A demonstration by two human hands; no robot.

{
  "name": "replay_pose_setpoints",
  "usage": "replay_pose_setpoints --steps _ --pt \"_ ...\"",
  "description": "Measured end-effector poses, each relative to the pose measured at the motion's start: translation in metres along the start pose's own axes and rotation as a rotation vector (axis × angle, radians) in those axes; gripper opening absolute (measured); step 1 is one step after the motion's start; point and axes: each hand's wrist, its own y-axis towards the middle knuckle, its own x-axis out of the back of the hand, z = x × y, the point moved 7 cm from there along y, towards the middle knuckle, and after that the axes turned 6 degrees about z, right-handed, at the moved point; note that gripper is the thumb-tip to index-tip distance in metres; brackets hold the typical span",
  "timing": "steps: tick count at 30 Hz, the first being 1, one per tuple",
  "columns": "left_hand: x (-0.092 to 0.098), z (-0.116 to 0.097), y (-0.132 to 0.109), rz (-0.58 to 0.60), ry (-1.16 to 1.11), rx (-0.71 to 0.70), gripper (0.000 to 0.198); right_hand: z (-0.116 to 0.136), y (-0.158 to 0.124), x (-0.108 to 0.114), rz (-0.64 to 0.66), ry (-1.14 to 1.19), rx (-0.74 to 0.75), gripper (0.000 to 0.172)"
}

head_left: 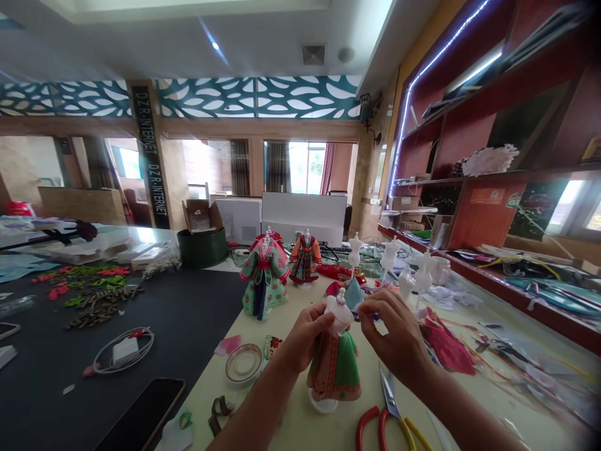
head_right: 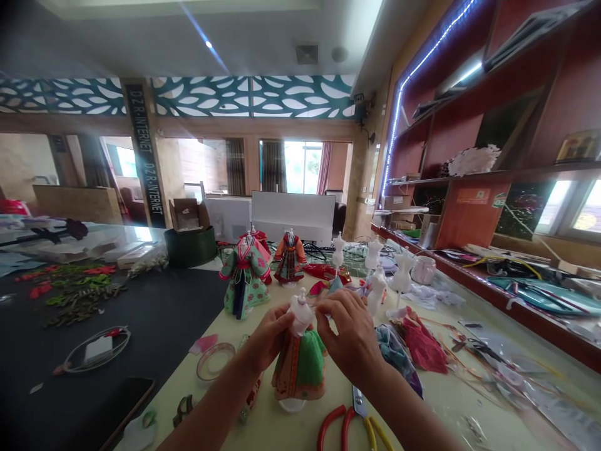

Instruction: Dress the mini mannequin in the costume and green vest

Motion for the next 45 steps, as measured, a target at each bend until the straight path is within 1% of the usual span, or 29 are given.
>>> replay_pose_setpoints --steps 5,13,24,32,37,42,45 --pt "-0.0011 -0.0013 0.0034 0.022 -0.011 -0.008 0.038 0.0038 0.0036 -0.0021 0.01 -0.025 0.046 0.013" --pt "-0.003 0.0023 0.0048 0.07 -0.052 -0.023 0.034 0.0019 0.0042 -0.0062 0.037 -0.048 0.058 0.014" --pt "-0.0018 -0.0001 0.004 0.082 -0.06 -0.027 0.032 0.0053 0.0061 -0.0063 0.044 -0.054 0.091 0.017" --pt "0.0002 0.0019 0.0057 0.091 -0.063 -0.037 0.034 0.0074 0.0059 -0.0059 0.055 -0.056 0.12 0.012" --pt "-0.0021 0.0009 0.0058 0.111 -0.079 -0.045 0.031 0.0085 0.0076 -0.0044 0.088 -0.067 0.136 0.011" --pt "-0.0021 0.0005 0.0048 0.105 -0.077 -0.041 0.03 0.0087 0.0094 -0.0035 0.11 -0.072 0.153 0.011" --pt "-0.002 0.0004 0.0044 0.104 -0.068 -0.046 0.031 0.0077 0.0096 -0.0048 0.148 -0.073 0.158 0.01"
